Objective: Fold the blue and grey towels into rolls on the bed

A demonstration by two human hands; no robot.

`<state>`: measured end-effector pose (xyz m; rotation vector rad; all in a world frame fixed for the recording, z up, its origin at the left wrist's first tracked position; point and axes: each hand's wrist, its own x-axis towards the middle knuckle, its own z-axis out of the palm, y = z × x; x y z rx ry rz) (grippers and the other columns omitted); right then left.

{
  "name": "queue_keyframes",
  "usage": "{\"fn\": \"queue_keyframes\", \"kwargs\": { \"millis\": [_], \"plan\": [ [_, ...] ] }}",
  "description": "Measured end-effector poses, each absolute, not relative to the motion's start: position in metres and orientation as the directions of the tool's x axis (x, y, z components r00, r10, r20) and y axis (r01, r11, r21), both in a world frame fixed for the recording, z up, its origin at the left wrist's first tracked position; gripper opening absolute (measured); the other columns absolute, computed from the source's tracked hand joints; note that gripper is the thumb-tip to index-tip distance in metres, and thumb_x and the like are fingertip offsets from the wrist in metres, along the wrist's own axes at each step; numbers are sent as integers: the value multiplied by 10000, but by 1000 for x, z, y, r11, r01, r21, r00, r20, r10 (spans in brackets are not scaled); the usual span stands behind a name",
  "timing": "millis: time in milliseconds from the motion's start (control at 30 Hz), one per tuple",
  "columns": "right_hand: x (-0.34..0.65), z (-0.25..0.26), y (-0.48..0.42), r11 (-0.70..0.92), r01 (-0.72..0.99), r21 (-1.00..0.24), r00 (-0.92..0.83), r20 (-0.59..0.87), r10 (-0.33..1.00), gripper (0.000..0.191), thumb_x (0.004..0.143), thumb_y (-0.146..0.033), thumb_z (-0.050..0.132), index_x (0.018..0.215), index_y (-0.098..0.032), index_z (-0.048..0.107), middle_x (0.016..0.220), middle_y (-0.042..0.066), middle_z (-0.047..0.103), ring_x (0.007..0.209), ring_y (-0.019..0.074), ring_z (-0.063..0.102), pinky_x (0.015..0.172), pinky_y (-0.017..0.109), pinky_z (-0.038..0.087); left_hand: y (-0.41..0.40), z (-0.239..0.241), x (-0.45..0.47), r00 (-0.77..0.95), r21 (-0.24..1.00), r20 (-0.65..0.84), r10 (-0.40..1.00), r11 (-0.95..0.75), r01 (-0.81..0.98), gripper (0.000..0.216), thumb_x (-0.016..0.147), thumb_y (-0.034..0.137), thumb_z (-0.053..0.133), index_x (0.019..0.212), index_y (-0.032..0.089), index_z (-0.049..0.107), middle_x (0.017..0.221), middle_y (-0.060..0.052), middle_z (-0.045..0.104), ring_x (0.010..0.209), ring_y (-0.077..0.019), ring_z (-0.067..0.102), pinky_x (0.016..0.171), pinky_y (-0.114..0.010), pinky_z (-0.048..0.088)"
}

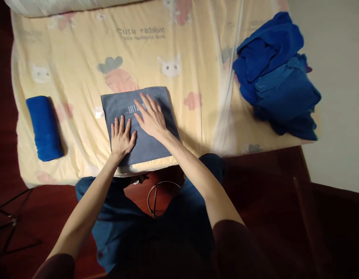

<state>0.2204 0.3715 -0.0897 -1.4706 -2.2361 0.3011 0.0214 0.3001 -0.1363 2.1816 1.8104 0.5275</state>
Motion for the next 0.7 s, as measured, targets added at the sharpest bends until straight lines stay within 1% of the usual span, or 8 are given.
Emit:
{"fn": "queue_keyframes", "kwargs": {
  "millis": [33,133,267,333,400,500,633,700],
  "plan": [
    [210,-97,390,405,818,-409,-358,190,914,555,1081,-395,420,1605,-211,442,1722,65,325,1627,298,200,1330,574,194,301,-137,22,153,423,118,981,-189,886,707,1039,549,413,1641,179,384,1755,-89,181,1642,-334,58,1341,-565,60],
    [214,-127,433,275,860,-430,-294,23,955,625,1085,-469,397,1623,-151,403,1740,97,280,1641,316,151,1337,614,68,302,-137,23,150,430,129,980,-191,883,697,1037,539,430,1638,188,391,1754,-85,189,1640,-338,73,1340,-572,71],
    [268,-163,469,170,873,-458,-188,6,982,722,1097,-562,247,1665,-119,290,1764,110,191,1656,299,67,1321,635,-20,302,-138,23,159,444,129,979,-200,873,693,1031,530,455,1636,197,395,1754,-79,198,1640,-339,82,1340,-579,70],
    [290,-168,480,137,885,-446,-158,-11,987,741,1101,-565,161,1670,-100,261,1766,123,166,1656,302,55,1310,656,-21,301,-139,23,156,457,136,978,-201,866,691,1029,532,460,1634,203,399,1752,-73,209,1640,-336,83,1341,-579,66],
    [297,-163,483,123,896,-427,-145,-18,989,749,1103,-553,125,1668,-79,252,1764,142,157,1654,318,46,1299,681,-23,300,-139,23,152,466,146,978,-203,861,690,1030,538,457,1632,204,404,1751,-72,218,1640,-333,85,1340,-578,66],
    [282,-143,467,184,896,-403,-185,37,982,730,1104,-534,164,1675,-86,235,1772,126,124,1654,320,-12,1299,678,-56,300,-139,21,163,466,152,975,-216,858,691,1031,553,444,1619,191,423,1746,-85,235,1640,-333,93,1339,-577,69],
    [244,-121,429,424,820,-384,-433,69,899,714,1094,-528,291,1689,-139,217,1781,66,103,1657,287,-17,1329,619,-60,327,-136,14,212,473,178,961,-272,838,718,1028,608,410,1588,162,462,1745,-95,240,1642,-326,77,1338,-579,46],
    [233,-121,423,484,778,-400,-509,49,859,714,1090,-532,324,1688,-155,227,1780,53,114,1658,279,9,1338,600,-49,357,-137,7,229,491,207,951,-303,817,767,1019,653,385,1584,140,456,1748,-85,229,1647,-305,16,1339,-576,3]
  ]
}}
